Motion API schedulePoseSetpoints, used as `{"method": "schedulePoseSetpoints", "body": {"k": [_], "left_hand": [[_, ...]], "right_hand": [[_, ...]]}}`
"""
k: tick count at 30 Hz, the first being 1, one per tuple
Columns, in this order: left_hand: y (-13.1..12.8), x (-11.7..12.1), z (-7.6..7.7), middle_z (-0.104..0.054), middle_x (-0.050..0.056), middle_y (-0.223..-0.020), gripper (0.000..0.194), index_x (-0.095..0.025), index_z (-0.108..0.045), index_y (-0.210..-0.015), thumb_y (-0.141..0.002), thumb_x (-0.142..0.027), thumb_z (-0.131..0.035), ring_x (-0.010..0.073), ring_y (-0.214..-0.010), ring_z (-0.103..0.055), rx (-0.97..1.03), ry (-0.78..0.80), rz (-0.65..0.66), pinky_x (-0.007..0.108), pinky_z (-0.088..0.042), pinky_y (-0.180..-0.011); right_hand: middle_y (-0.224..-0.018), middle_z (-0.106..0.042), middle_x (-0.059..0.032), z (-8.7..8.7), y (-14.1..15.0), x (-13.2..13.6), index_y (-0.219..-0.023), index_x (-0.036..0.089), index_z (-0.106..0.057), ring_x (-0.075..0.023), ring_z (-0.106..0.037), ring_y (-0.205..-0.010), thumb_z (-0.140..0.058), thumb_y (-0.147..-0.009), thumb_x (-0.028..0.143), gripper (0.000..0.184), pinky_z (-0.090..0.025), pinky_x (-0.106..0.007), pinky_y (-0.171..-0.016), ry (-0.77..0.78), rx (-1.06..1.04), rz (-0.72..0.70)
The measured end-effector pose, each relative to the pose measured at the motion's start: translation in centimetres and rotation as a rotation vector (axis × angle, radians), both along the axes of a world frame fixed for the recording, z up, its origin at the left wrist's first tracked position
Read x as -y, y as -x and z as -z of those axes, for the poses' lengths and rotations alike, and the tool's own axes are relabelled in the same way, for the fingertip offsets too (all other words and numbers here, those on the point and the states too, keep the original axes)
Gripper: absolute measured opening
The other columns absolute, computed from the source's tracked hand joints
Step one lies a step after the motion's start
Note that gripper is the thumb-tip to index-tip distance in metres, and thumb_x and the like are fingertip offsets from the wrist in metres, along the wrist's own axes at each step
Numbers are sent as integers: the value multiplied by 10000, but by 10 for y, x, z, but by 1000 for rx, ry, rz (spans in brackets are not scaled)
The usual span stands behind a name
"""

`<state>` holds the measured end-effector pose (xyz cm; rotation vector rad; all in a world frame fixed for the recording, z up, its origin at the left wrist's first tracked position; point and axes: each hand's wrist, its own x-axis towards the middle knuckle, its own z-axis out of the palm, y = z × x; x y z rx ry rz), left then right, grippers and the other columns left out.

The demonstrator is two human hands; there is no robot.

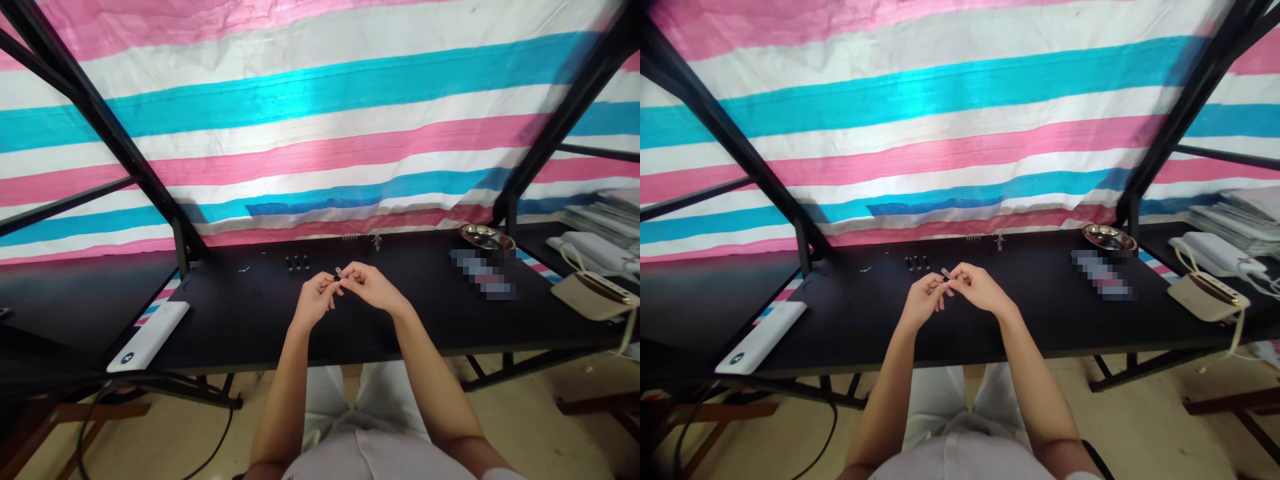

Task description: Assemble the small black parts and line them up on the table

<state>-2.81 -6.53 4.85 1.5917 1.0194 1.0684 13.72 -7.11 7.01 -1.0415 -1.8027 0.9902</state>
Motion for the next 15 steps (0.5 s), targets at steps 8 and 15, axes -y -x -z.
{"method": "schedulePoseSetpoints", "body": {"k": [8,15], "left_hand": [[8,0,-5,-655,8,-747,215,-176,-541,-827,-873,-296,-368,61,-452,-519,-339,-199,-9,186,-410,-515],[9,-1,-7,-659,19,-750,236,-196,-569,-796,-872,-203,-345,127,-667,-605,-772,-281,-15,201,-374,-592]], "right_hand": [[-591,-526,42,8,7,-6,-836,187,-503,-95,-482,-541,-486,-812,298,115,-373,-225,-562,-21,144,31],[-615,-569,17,16,9,-10,-779,183,-531,-98,-499,-561,-518,-792,190,20,-332,-215,-561,-47,402,40]]}}
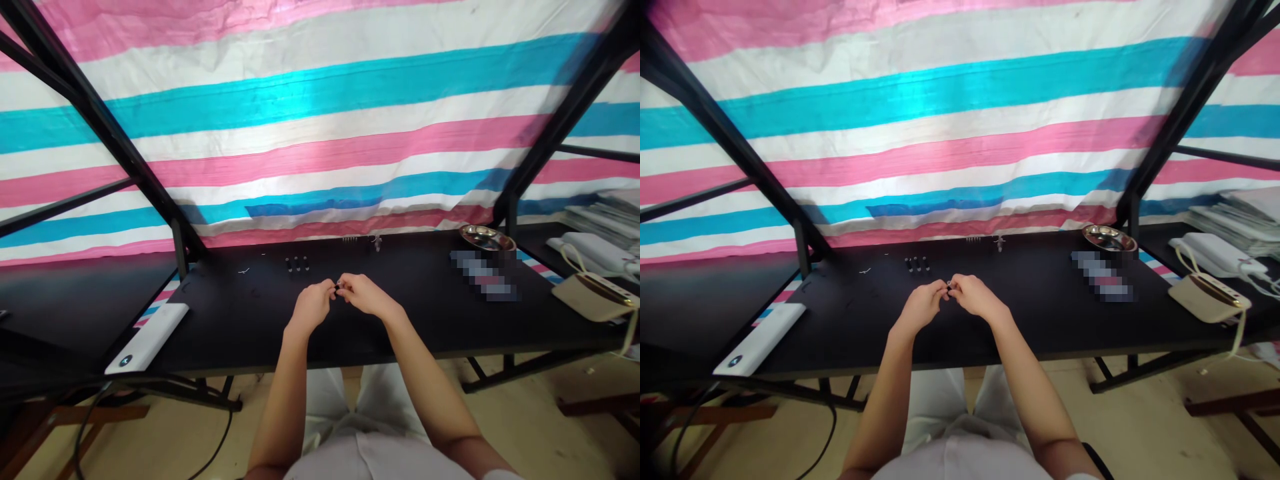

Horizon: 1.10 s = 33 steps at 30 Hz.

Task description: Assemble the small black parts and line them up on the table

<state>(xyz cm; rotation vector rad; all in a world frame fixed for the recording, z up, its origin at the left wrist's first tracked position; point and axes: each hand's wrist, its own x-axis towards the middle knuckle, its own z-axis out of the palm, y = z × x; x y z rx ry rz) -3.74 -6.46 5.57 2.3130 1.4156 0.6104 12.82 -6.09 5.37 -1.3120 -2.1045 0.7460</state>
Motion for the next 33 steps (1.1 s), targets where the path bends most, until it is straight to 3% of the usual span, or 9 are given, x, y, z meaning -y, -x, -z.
{"method": "schedulePoseSetpoints", "body": {"k": [7,17,21,27,33], "left_hand": [[-9,2,4,-651,64,-795,207,-200,-567,-874,-839,-146,-370,196,-732,-616,-296,-35,-50,250,-377,-594],[-30,7,8,-636,126,-899,260,-158,-513,-1069,-858,-152,-361,222,-792,-628,-423,9,-37,303,-435,-688],[-27,-4,14,-643,106,-889,252,-186,-534,-1043,-893,-238,-339,219,-790,-627,-398,-20,-13,298,-431,-686],[-16,-45,17,-645,102,-878,287,-180,-564,-973,-907,-303,-313,217,-814,-618,-304,-127,9,301,-418,-703],[-18,-73,24,-650,107,-872,302,-159,-595,-925,-898,-286,-322,204,-816,-613,-369,-149,49,288,-415,-721]], "right_hand": [[-611,-568,-8,2,2,-3,-683,177,-533,-102,-478,-535,-559,-761,159,84,-283,-216,-512,25,177,16],[-705,-621,-45,11,-14,-14,-739,174,-573,-135,-554,-627,-534,-769,185,50,-320,-223,-559,-7,261,16],[-742,-639,-54,16,-39,-31,-824,172,-581,-140,-575,-651,-529,-792,224,80,-352,-221,-590,-11,271,165],[-835,-648,-101,22,-80,-67,-904,161,-575,-193,-604,-787,-480,-837,279,166,-377,-248,-652,-61,353,545],[-887,-648,-121,29,-92,-100,-926,150,-587,-224,-606,-850,-470,-838,276,193,-391,-272,-675,-49,447,588]]}}
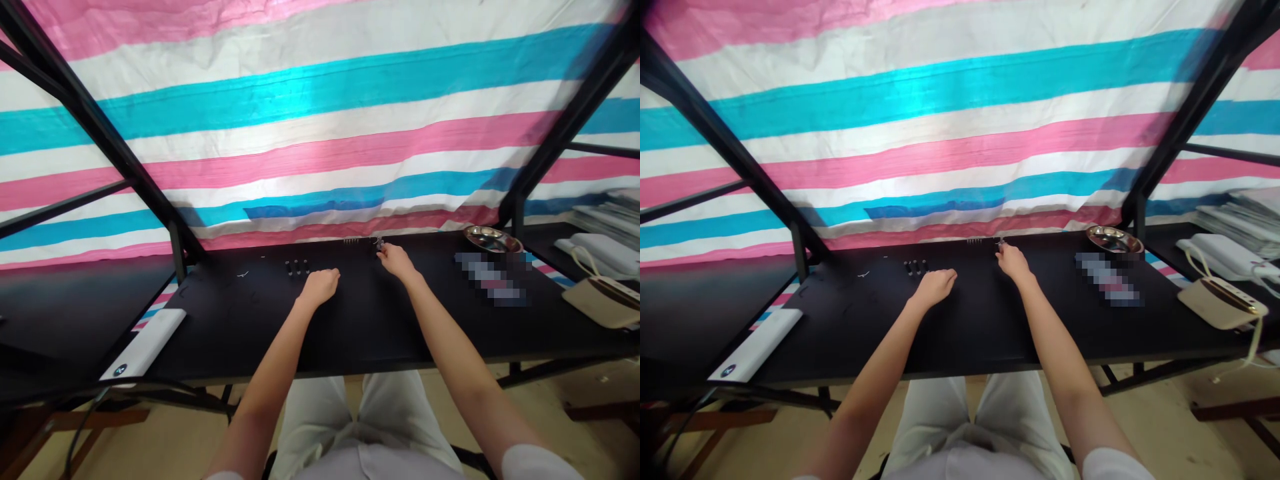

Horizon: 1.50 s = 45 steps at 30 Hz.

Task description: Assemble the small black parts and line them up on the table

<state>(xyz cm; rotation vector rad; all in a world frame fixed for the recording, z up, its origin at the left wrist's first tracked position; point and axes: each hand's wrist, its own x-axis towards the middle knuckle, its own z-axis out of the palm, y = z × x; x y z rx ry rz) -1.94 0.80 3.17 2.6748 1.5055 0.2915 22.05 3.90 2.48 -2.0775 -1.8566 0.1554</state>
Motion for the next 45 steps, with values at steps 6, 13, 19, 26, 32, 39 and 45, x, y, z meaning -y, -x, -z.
{"method": "schedulePoseSetpoints", "body": {"k": [6,13,19,26,32,39,45], "left_hand": [[-2,8,10,-655,79,-872,317,-184,-587,-949,-908,-291,-292,176,-792,-612,74,-36,75,251,-406,-687],[-6,21,14,-654,68,-830,323,-190,-599,-923,-904,-290,-293,162,-769,-606,130,-23,141,237,-411,-677],[-7,23,18,-660,66,-867,309,-193,-592,-950,-899,-271,-298,164,-787,-613,167,-23,183,239,-412,-665],[-6,22,20,-665,64,-859,326,-193,-592,-951,-908,-290,-284,175,-774,-622,164,-47,190,247,-407,-644],[-6,22,19,-667,62,-864,313,-192,-592,-945,-904,-289,-297,172,-775,-621,160,-23,183,242,-405,-642],[-6,22,19,-667,44,-846,312,-195,-589,-926,-906,-290,-293,166,-766,-624,127,-55,179,231,-402,-631],[-6,22,20,-668,37,-837,295,-198,-591,-930,-901,-284,-310,154,-749,-623,115,-68,178,222,-407,-626]], "right_hand": [[-896,-646,-117,5,-1,-18,-924,149,-597,-216,-608,-849,-485,-830,278,195,-400,-267,-682,55,25,-36],[-955,-638,-136,1,6,-27,-915,142,-606,-222,-599,-901,-466,-846,276,206,-406,-274,-720,85,69,-75],[-978,-632,-144,2,9,-33,-972,130,-605,-221,-597,-912,-482,-837,267,229,-413,-269,-727,134,100,-78],[-979,-626,-156,5,8,-36,-982,124,-592,-232,-596,-928,-489,-842,274,230,-414,-278,-736,130,96,-82],[-985,-628,-165,4,6,-38,-961,121,-598,-228,-603,-916,-526,-815,227,194,-422,-278,-742,176,28,-78],[-650,-657,-78,9,-12,-37,-810,108,-618,-133,-608,-536,-526,-765,92,104,-447,-221,-590,265,-180,-67],[-713,-675,-64,31,-20,-35,-838,131,-635,-117,-621,-596,-519,-799,212,147,-438,-197,-586,173,-256,46]]}}
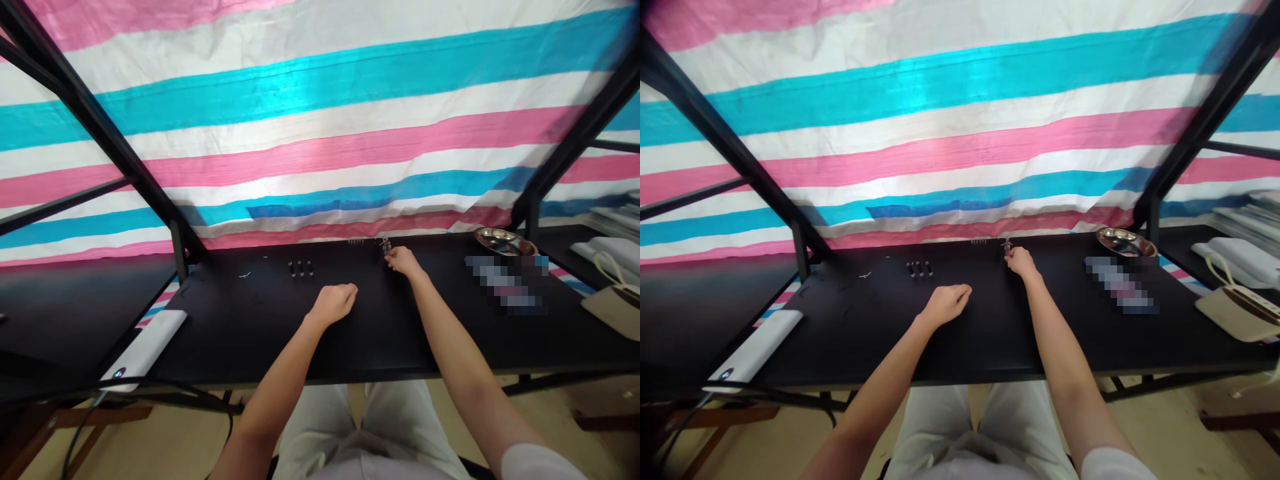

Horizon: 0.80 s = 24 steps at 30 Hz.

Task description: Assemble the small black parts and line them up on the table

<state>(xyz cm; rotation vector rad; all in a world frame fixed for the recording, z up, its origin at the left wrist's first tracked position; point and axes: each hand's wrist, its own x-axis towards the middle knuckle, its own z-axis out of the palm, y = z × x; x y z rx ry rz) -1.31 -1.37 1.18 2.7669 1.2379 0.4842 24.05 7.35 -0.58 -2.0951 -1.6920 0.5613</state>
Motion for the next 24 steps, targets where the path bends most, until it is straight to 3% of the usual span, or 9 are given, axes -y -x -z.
{"method": "schedulePoseSetpoints", "body": {"k": [7,24], "left_hand": [[0,0,0,-668,26,-819,282,-200,-587,-910,-899,-276,-316,155,-736,-628,15,-13,1,225,-399,-610],[-1,2,-1,-664,33,-810,287,-201,-597,-894,-897,-279,-321,155,-730,-625,36,13,4,226,-413,-630]], "right_hand": [[-745,-676,-63,14,6,10,-888,201,-683,-175,-626,-737,-542,-774,346,232,-426,-241,-639,-160,29,155],[-952,-670,-105,12,12,12,-981,229,-674,-264,-614,-916,-518,-781,393,302,-451,-316,-722,-110,123,196]]}}
